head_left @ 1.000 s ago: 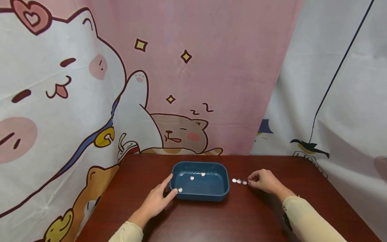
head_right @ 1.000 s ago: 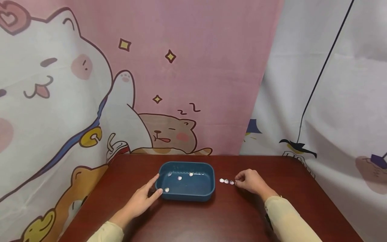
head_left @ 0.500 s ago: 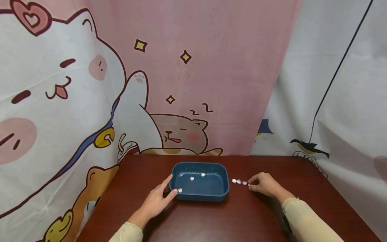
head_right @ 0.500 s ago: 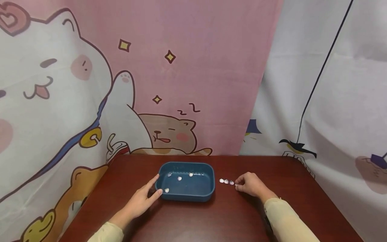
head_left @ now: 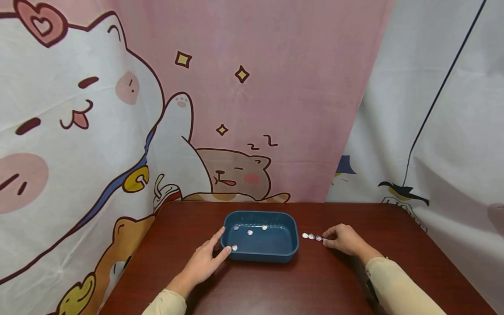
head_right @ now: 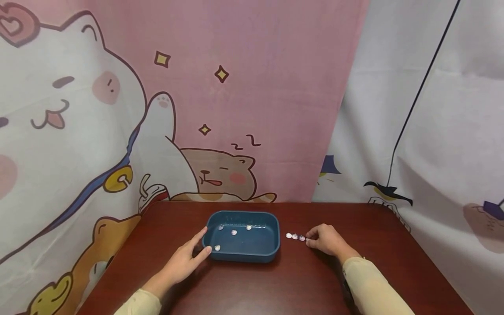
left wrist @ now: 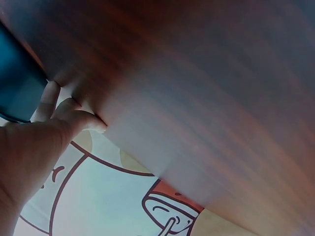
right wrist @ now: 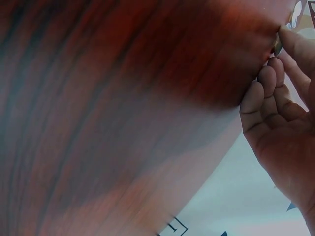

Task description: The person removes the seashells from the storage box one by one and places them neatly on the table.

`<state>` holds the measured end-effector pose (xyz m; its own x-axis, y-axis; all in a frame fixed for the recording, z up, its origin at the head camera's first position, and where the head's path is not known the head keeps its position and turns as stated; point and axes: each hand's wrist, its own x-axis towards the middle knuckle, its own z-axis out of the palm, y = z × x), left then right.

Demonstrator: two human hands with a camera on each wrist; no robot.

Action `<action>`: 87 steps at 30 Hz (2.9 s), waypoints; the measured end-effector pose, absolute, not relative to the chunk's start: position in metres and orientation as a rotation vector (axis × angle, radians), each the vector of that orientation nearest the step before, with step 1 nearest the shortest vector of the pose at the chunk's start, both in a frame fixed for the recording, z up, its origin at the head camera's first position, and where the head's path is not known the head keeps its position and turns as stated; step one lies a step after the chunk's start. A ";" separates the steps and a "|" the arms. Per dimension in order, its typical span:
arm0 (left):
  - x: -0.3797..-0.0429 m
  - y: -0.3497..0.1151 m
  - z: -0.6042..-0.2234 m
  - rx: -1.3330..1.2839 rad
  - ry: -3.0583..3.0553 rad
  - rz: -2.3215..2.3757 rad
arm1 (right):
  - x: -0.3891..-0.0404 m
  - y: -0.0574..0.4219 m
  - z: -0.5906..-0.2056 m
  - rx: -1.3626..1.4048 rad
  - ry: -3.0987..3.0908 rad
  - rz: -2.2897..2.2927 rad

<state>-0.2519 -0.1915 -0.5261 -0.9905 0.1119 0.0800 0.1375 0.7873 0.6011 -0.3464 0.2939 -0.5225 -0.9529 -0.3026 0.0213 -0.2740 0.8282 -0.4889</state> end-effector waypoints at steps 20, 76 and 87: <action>-0.253 -0.191 -0.528 -0.216 -2.925 -0.993 | -0.345 0.295 -0.521 -0.474 2.899 -0.801; -0.253 -0.193 -0.525 -0.299 -2.927 -0.989 | -0.347 -0.001 -0.505 -1.363 2.663 -0.503; -0.254 -0.193 -0.526 -0.314 -2.930 -1.014 | -0.348 0.003 -0.511 -1.305 2.746 -0.549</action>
<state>-0.2537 -0.1935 -0.5259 -0.9793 0.1816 0.0892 0.1979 0.7681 0.6090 -0.3476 0.0027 -0.5113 -0.6420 -0.7597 0.1034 -0.7411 0.5803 -0.3378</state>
